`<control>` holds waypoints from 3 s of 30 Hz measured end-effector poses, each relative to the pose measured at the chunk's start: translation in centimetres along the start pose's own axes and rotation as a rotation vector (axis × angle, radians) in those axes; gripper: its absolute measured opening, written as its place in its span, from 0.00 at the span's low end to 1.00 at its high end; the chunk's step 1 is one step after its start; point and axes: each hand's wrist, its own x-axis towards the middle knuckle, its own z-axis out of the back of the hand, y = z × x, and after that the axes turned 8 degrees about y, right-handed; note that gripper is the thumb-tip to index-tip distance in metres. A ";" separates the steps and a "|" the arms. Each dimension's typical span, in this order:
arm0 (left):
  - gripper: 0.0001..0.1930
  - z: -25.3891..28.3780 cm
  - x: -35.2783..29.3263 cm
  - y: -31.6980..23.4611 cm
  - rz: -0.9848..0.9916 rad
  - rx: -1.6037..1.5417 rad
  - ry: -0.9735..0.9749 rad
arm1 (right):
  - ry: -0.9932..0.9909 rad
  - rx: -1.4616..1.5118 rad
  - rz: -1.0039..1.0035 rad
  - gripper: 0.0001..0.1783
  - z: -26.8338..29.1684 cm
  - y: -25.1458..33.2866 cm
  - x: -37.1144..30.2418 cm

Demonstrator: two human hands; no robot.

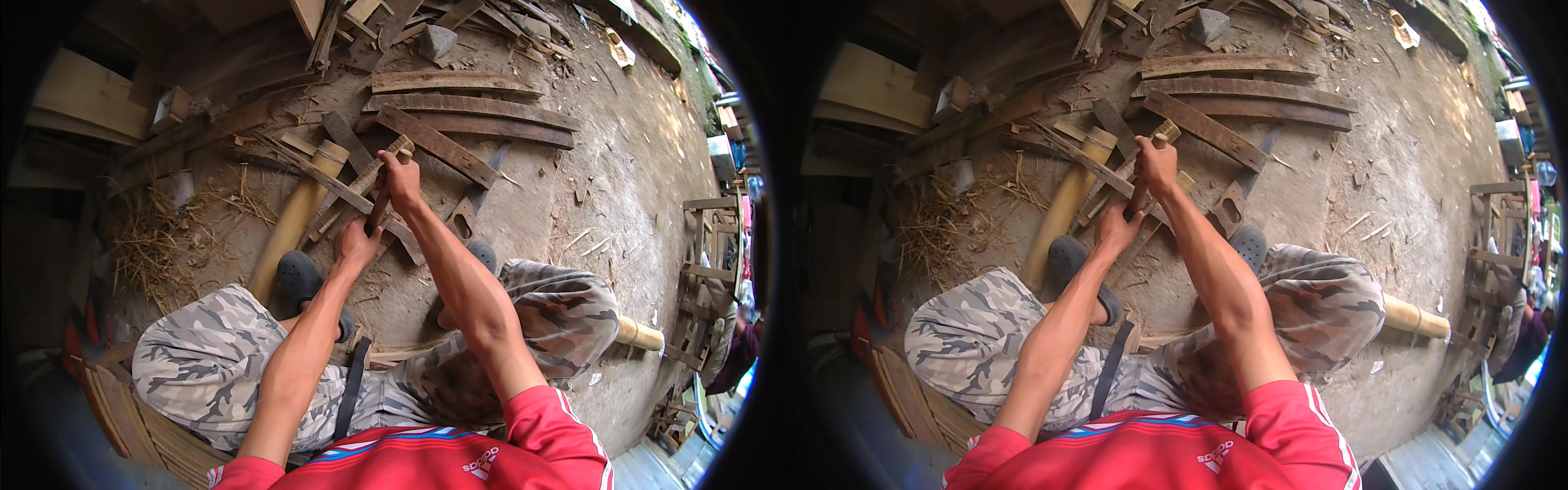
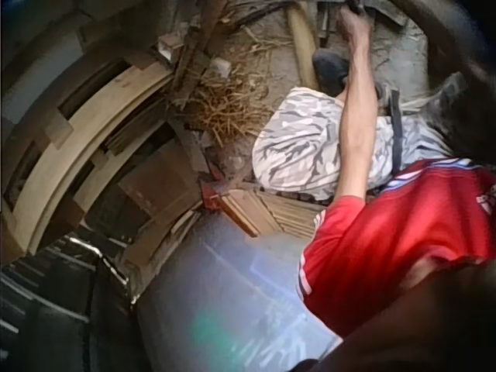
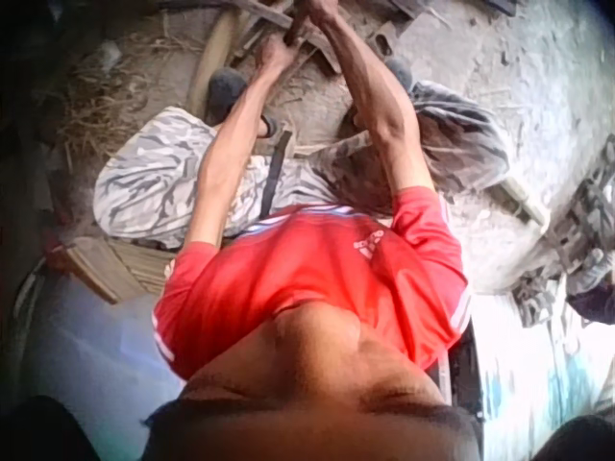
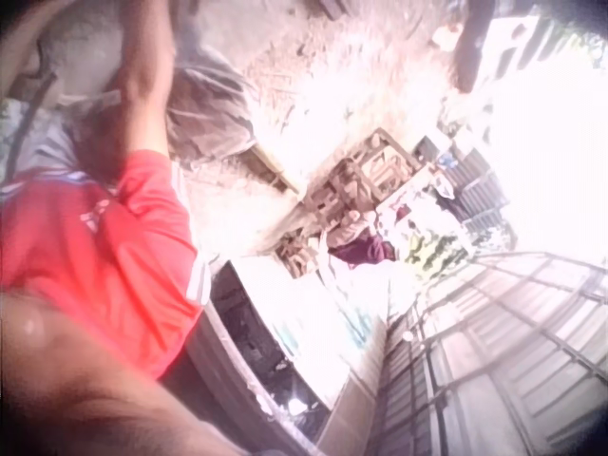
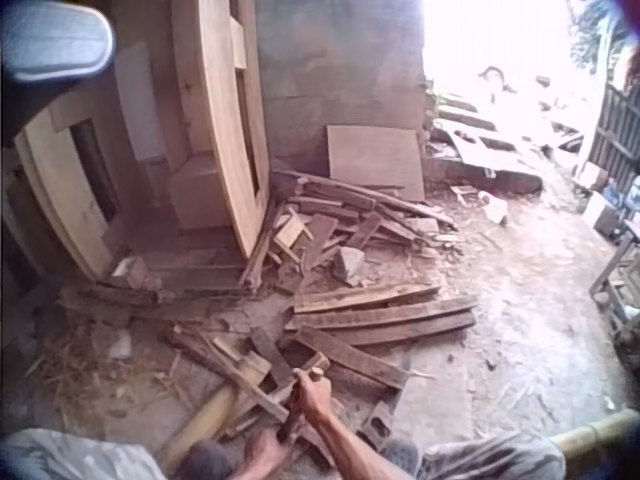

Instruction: The person sits on the floor and uses a hammer to split a piece of wood into smaller sections. They repeatedly strike the wood, reposition it, and continue splitting it until it breaks apart.

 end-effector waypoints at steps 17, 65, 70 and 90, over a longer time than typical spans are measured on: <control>0.17 -0.3 1.8 1.1 -0.095 0.036 0.014 | 0.098 -0.245 0.044 0.17 -0.6 0.2 2.0; 0.11 -2.6 -0.5 4.9 -0.080 -0.135 -0.311 | 0.012 -1.351 0.159 0.23 9.7 -7.9 -12.3; 0.12 -2.5 0.1 3.9 -0.089 -0.053 -0.236 | -0.039 -1.344 0.070 0.24 9.4 -7.7 -12.8; 0.20 3.2 5.3 -2.9 -0.018 0.281 0.301 | -0.002 -1.142 0.021 0.24 8.8 -8.9 -14.0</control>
